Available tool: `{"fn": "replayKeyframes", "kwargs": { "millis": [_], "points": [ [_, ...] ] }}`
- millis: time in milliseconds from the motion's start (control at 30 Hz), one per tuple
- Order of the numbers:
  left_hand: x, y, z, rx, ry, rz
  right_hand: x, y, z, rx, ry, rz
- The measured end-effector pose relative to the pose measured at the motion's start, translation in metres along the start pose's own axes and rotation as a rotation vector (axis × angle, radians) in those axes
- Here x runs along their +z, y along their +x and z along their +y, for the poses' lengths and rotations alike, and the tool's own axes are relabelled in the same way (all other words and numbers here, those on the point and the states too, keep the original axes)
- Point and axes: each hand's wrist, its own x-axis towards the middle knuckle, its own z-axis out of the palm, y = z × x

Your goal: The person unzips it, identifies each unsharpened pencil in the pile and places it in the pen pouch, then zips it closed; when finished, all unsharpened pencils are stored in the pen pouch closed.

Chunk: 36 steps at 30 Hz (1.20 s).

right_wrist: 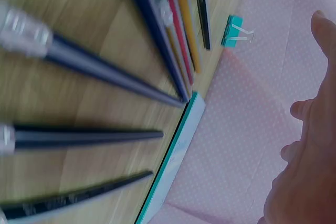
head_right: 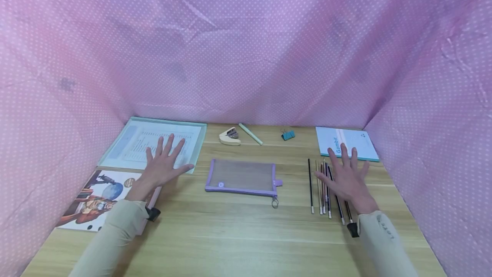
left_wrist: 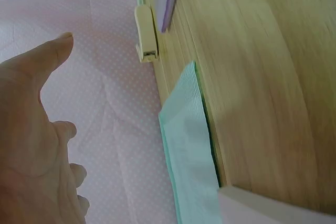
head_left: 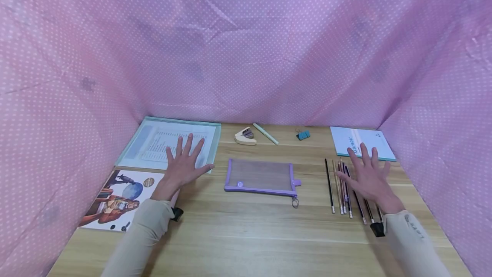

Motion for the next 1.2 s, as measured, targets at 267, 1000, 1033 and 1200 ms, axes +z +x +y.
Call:
{"fn": "replayKeyframes", "kwargs": {
  "millis": [267,1000,1033,1200],
  "points": [
    [0.008,-0.001,0.009,0.035,-0.023,-0.006,0.004,0.004,-0.019,-0.013,0.004,-0.017],
    [0.031,-0.007,0.041,0.092,-0.070,-0.044,0.036,0.017,-0.067,-0.030,0.062,-0.075],
    [0.032,-0.007,0.042,0.095,-0.070,-0.046,0.038,0.017,-0.069,-0.031,0.071,-0.079],
    [0.038,-0.008,0.050,0.107,-0.085,-0.048,0.046,0.018,-0.081,-0.039,0.101,-0.077]
  ]
}}
